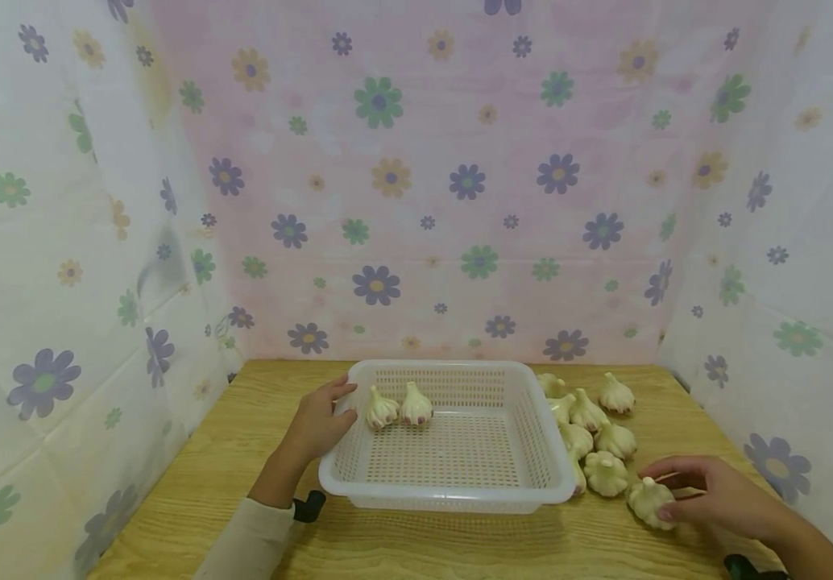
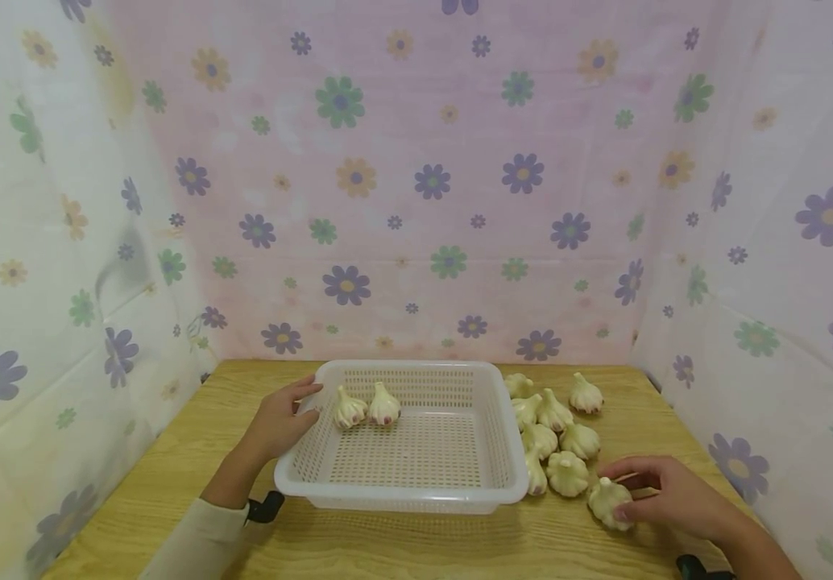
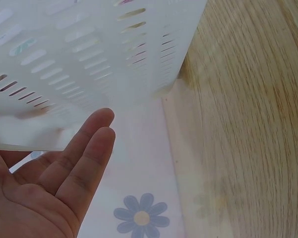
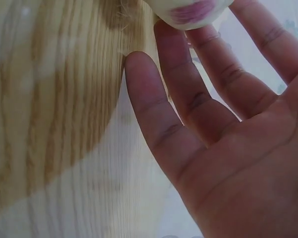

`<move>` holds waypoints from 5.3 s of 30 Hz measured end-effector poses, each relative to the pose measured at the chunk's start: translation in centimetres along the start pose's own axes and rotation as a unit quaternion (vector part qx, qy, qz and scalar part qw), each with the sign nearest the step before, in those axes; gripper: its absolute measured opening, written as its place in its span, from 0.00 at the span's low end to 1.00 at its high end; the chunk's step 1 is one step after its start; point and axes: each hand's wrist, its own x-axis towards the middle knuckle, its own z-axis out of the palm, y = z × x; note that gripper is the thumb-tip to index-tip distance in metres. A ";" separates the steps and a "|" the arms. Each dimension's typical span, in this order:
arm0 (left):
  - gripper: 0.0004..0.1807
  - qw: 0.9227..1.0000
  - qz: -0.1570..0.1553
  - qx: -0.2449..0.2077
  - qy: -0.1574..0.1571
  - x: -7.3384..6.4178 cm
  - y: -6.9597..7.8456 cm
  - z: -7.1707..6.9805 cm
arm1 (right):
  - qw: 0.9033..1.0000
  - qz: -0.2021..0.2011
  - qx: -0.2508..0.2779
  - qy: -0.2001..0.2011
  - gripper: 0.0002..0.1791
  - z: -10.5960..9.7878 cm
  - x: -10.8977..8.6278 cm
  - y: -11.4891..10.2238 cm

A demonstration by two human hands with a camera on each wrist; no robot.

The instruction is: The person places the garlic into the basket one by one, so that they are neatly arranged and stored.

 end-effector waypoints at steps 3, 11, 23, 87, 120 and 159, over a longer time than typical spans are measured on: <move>0.28 1.000 -0.002 -0.003 -0.001 0.0 0.0 0.0 | 1.000 -0.003 -0.016 0.013 0.25 -0.2 0.2 0.2; 0.28 1.000 -0.001 -0.004 -0.002 -0.1 0.1 0.0 | 0.997 0.048 -0.029 0.044 0.30 -1.0 0.5 0.8; 0.28 1.000 0.002 -0.005 -0.001 0.0 0.0 0.0 | 0.996 0.077 0.002 0.041 0.36 -2.7 1.5 1.7; 0.28 1.000 -0.003 -0.003 -0.002 -0.2 0.2 -0.1 | 0.956 -0.048 -0.187 0.222 0.21 -3.8 4.5 -11.3; 0.28 1.000 -0.008 -0.020 -0.005 -0.2 0.3 -0.1 | 0.967 -0.092 -0.165 0.172 0.18 -1.1 14.0 -16.4; 0.29 1.000 -0.014 -0.014 -0.009 0.0 0.0 -0.2 | 0.982 -0.014 -0.164 0.098 0.14 7.4 26.2 -15.8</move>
